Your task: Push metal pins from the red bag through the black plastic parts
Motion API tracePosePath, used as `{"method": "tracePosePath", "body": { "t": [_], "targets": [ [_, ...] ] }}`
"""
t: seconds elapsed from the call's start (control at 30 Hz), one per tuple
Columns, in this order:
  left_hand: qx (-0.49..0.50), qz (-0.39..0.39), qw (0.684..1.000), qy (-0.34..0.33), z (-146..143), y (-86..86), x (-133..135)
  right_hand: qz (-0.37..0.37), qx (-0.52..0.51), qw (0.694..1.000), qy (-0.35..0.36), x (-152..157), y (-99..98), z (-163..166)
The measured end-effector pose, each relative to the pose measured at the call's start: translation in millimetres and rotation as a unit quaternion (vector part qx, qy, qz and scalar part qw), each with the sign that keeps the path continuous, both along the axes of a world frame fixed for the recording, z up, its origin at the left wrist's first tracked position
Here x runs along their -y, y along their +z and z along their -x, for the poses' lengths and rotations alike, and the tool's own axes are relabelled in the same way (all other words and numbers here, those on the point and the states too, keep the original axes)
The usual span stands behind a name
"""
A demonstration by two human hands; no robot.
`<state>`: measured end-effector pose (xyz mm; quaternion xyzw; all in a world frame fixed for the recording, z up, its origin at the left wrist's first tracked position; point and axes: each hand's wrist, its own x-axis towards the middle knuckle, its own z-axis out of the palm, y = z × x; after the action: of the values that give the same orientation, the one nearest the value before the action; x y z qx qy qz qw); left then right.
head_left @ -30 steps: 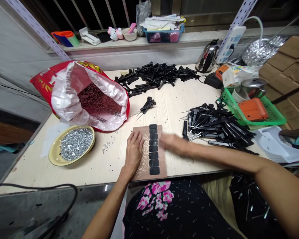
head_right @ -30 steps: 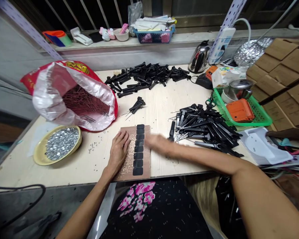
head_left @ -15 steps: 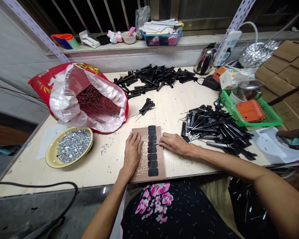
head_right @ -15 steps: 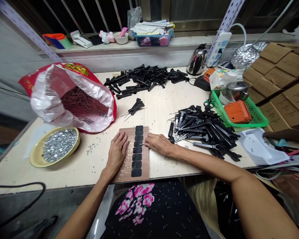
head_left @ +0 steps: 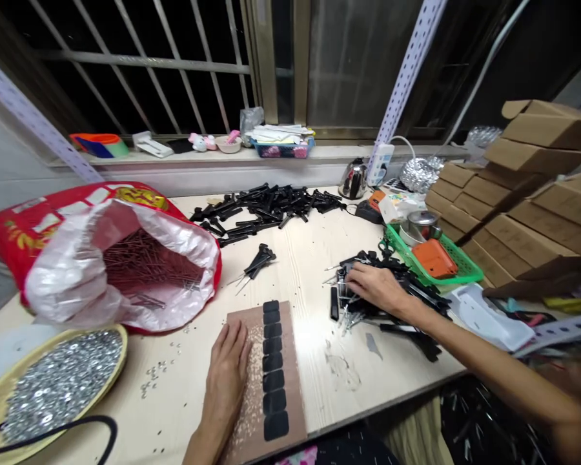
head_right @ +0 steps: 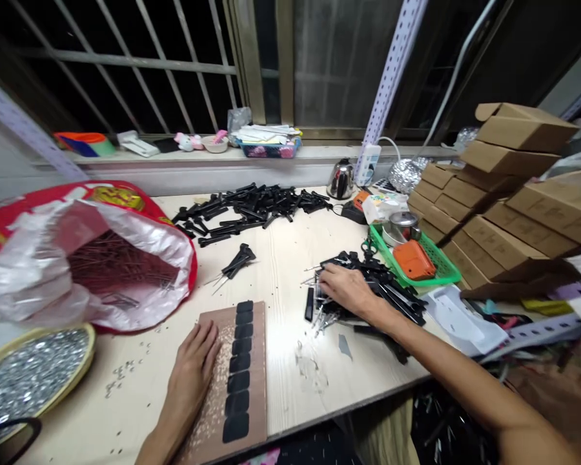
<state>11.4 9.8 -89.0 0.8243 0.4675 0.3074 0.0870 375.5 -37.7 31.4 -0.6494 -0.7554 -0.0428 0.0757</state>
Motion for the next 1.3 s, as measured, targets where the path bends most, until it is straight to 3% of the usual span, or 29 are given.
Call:
{"method": "tracePosePath", "body": {
  "t": [0.13, 0.27, 0.47, 0.63, 0.77, 0.87, 1.1, 1.2, 1.3],
  "targets": [
    [0.001, -0.003, 1.0, 0.019, -1, 2.7, 5, -0.05, 0.1, 0.994, -0.012, -8, 11.9, -23],
    [-0.003, -0.003, 1.0, 0.021, -1, 3.4, 8, -0.091, 0.069, 0.992, 0.045, -52, 13.7, 22],
    [0.016, 0.016, 0.999, 0.023, -5, 15.7, 17, -0.043, 0.026, 0.976, 0.21, -158, -32.0, 140],
    [0.044, 0.022, 0.997, 0.064, 16, 41.2, 35, 0.004, 0.032, 0.966, 0.258, -203, -66.6, 180],
    [0.013, 0.021, 0.986, 0.165, 57, 50.4, 34, -0.024, 0.001, 0.967, 0.253, -203, -76.3, 174],
    [-0.05, 0.034, 0.975, 0.215, 82, 48.6, 22, -0.083, -0.074, 0.972, 0.207, -191, -70.8, 161],
    [-0.196, 0.056, 0.947, 0.248, 85, 39.8, -7, -0.115, -0.202, 0.956, 0.179, -141, -41.3, 151],
    [-0.178, 0.067, 0.951, 0.243, 83, 40.8, -11, -0.106, -0.234, 0.949, 0.184, -117, -35.5, 159],
    [-0.07, 0.087, 0.965, 0.239, 81, 47.7, -10, -0.073, -0.272, 0.938, 0.201, -94, -31.5, 173]
  ]
}}
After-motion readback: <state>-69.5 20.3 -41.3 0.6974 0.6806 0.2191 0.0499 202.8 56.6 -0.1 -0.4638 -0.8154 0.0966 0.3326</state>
